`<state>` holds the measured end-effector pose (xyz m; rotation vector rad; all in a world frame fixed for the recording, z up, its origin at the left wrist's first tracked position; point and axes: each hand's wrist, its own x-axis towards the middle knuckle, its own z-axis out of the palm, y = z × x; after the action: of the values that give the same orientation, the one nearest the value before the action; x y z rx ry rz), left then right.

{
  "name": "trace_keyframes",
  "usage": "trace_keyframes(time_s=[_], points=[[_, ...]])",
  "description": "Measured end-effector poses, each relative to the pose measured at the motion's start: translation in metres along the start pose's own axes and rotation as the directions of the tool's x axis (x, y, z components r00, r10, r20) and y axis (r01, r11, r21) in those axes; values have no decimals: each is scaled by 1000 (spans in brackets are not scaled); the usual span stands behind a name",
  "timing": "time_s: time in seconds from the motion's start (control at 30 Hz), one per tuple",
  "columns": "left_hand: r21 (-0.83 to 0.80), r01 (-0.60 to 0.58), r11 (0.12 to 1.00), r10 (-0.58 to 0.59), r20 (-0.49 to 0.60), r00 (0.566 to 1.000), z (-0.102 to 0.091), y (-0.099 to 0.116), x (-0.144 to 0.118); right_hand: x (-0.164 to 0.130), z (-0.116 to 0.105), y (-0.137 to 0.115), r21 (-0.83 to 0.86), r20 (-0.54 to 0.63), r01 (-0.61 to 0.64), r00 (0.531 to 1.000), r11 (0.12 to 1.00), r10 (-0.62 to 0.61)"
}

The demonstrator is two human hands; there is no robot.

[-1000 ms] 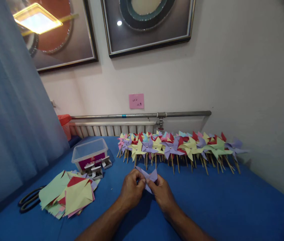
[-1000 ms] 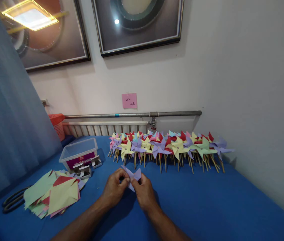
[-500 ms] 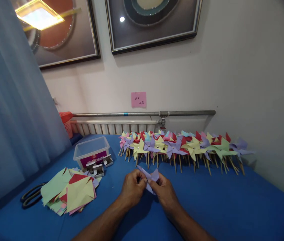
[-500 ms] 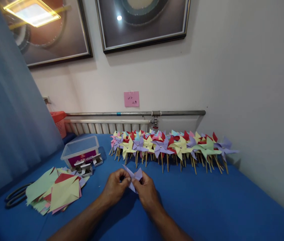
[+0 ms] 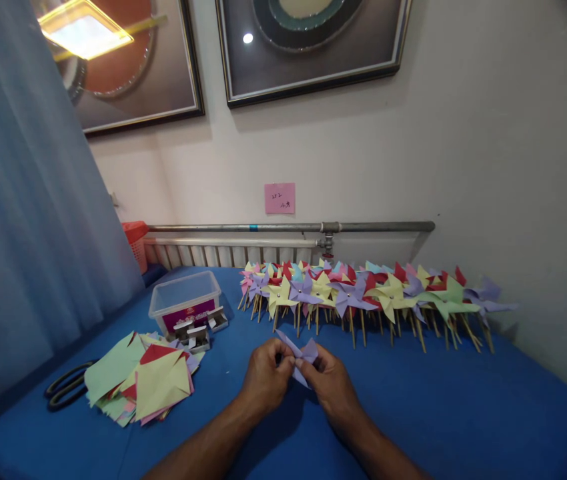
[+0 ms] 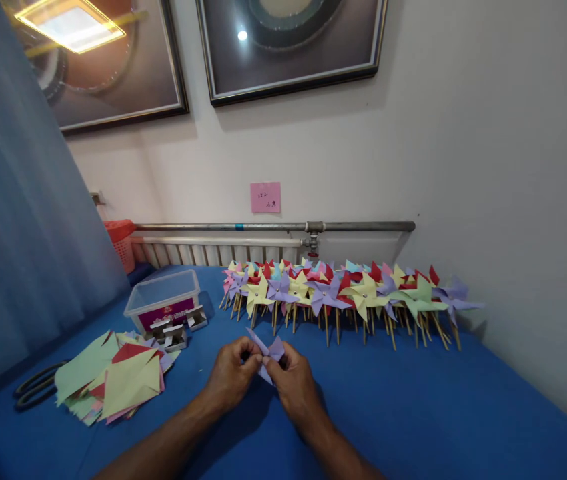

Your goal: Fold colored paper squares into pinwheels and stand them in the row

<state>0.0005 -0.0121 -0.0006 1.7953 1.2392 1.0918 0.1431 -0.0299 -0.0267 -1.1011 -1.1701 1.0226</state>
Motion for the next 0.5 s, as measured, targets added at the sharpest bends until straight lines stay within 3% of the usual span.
trace_keyframes(time_s=[0.27, 0.4, 0.5], points=[[7, -43, 999, 43, -43, 998, 4, -3, -4, 2, 1, 2, -33, -20, 33, 999, 999, -34], [-126, -9, 992, -2, -86, 996, 3, -1, -1, 4, -2, 3, 3, -62, 10, 998, 1000, -10], [-320, 87, 943, -131, -118, 984, -1, 2, 3, 4, -5, 2, 45, -80, -17, 997, 999, 21]])
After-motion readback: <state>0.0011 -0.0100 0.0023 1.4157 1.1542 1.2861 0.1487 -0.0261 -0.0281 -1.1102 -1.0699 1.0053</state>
